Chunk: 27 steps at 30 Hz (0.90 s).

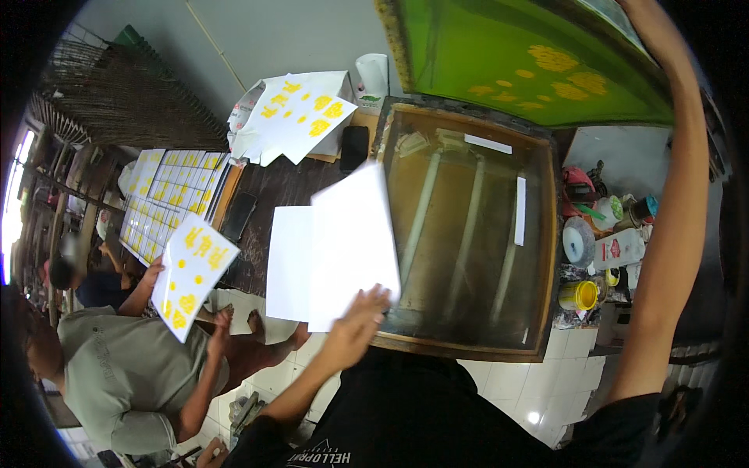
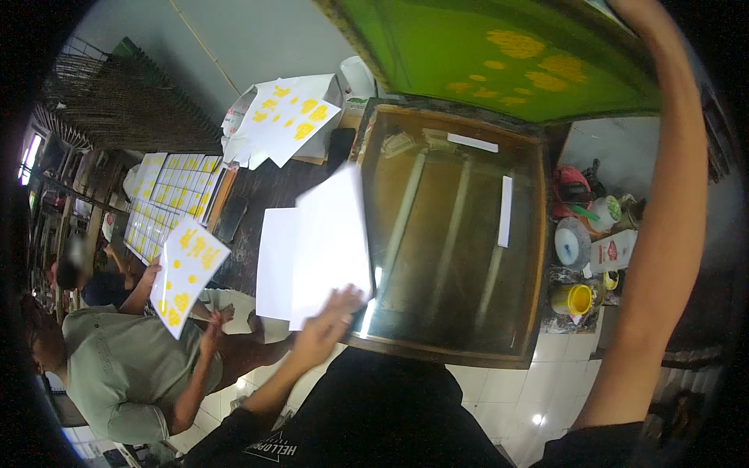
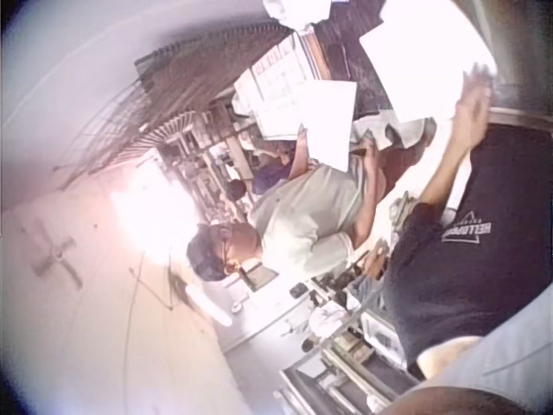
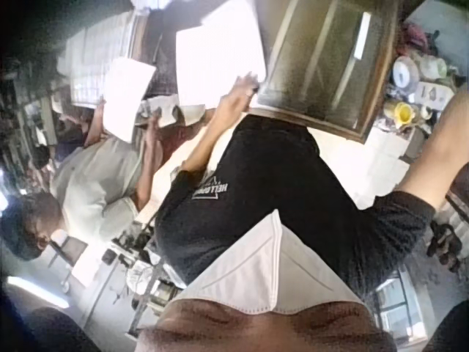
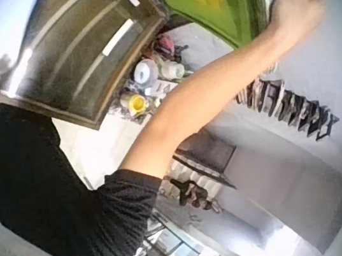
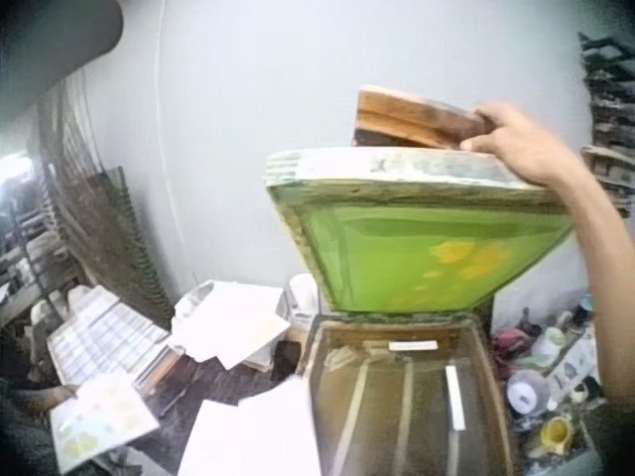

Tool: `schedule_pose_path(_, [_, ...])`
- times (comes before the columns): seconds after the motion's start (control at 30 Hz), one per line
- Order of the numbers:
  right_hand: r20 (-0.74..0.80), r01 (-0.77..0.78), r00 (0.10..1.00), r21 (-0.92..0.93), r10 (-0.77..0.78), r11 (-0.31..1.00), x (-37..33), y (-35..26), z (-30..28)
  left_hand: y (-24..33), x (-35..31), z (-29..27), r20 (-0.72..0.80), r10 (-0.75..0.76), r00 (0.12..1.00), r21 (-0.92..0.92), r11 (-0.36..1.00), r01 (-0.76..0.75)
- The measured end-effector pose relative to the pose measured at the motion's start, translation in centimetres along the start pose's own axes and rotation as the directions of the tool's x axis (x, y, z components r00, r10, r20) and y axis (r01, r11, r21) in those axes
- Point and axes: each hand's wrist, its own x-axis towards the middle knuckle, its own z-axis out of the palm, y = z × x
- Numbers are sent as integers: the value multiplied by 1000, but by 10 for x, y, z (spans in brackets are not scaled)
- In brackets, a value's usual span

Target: The person performs manual screen printing by placing sheets of paper on a vacuum bed, lowering a screen, and using a squeegee to apply yellow ink; the person then lifts the screen and hands the completed print to an assistant.

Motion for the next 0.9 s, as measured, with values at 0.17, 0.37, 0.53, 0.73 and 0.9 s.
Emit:
schedule_pose_path(0.17, [-75, -159, 987, -233, 145, 959, -19, -23, 13, -11, -2, 82, 90, 151, 984, 314, 933, -172])
schedule_pose_path(0.37, [-39, -80, 996, -188, 74, 979, -16, -3, 1, -21, 118, 46, -88, 232, 969, 421, 890, -176])
schedule_pose_path(0.53, [31, -307, 950, -83, 311, 948, -10, -34, 3, -52, 241, 62, 95, -42, 995, 759, 650, -45])
schedule_pose_path(0.73, [-4, -4, 1000, -130, 4, 991, -8, 11, -3, -11, 333, 145, 255, -34, 966, 749, 639, -175])
schedule_pose_path(0.9, [30, 42, 999, -209, -37, 977, 3, 22, 0, 1, 358, 169, 261, -116, 958, 798, 584, -147])
